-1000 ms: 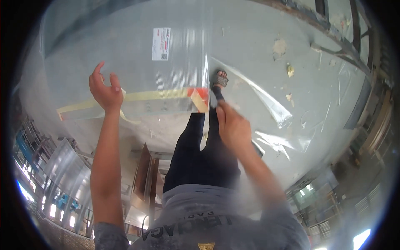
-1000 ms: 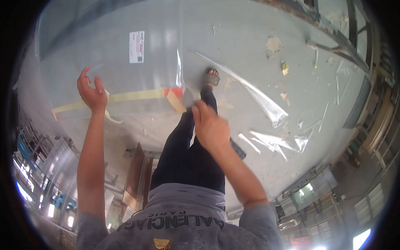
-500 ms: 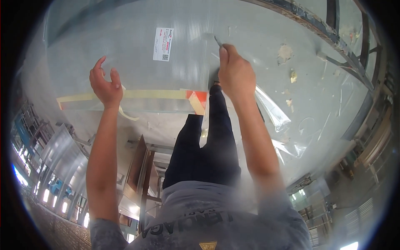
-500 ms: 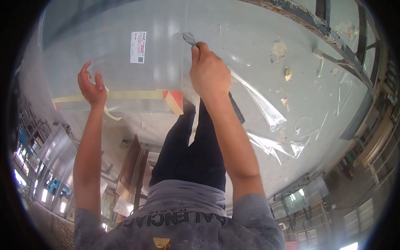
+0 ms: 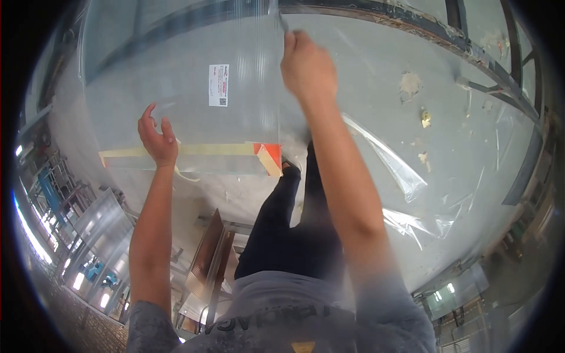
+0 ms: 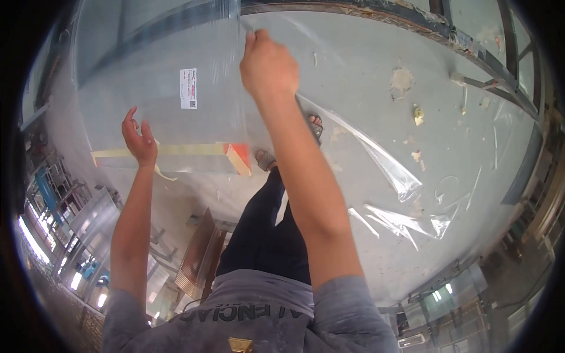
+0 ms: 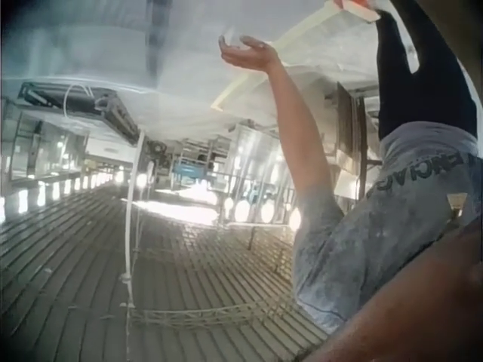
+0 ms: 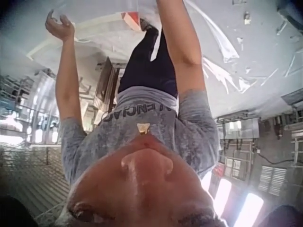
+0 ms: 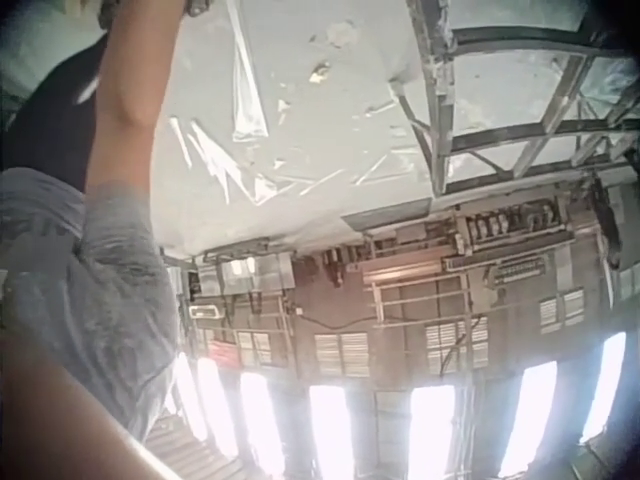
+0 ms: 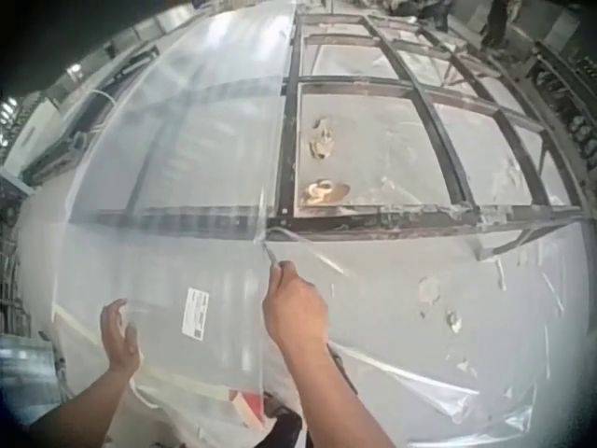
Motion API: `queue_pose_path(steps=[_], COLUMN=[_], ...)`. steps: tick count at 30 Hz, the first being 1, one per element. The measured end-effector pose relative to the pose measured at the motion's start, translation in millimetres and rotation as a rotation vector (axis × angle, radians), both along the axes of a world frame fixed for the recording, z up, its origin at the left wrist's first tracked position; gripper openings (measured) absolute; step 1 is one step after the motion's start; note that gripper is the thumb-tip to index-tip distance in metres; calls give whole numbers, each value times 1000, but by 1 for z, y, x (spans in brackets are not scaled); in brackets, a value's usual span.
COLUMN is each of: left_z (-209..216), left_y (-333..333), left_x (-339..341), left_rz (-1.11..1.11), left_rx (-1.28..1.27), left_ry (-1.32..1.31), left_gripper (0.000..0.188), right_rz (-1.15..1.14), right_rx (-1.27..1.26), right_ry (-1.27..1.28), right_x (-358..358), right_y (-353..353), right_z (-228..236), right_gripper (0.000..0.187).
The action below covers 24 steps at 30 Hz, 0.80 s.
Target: Cleaning and preparing large transparent plastic panels using scrapers and tape on a factory floor.
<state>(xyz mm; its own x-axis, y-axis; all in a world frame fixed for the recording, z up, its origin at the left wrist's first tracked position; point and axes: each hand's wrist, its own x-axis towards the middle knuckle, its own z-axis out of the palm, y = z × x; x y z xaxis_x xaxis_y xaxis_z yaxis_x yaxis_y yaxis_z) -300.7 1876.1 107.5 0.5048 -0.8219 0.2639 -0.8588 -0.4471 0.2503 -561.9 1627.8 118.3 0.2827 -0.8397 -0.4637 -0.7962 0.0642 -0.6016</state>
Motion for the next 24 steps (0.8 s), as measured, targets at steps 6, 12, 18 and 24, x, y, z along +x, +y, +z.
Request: queue_pose_path(steps=[6,12,18,24], left_z=[-2,2,3,-4], left_y=[3,5,8,6], left_x=[2,4,10,8], left_rz=[-10,126,103,105], left_rx=[-54,24,-79,-106], left_ry=[46,108,71,72], left_gripper=[41,40,39,47], right_rz=[103,88,-527,-48], right_rx=[41,222,-113,-299], right_ry=[-17,-20,-454,-162], right_x=[-4,-96,-97,-12], right_y=[21,147,110,20], right_z=[-33,-84,-10,-26], right_gripper=[37,46,40,27])
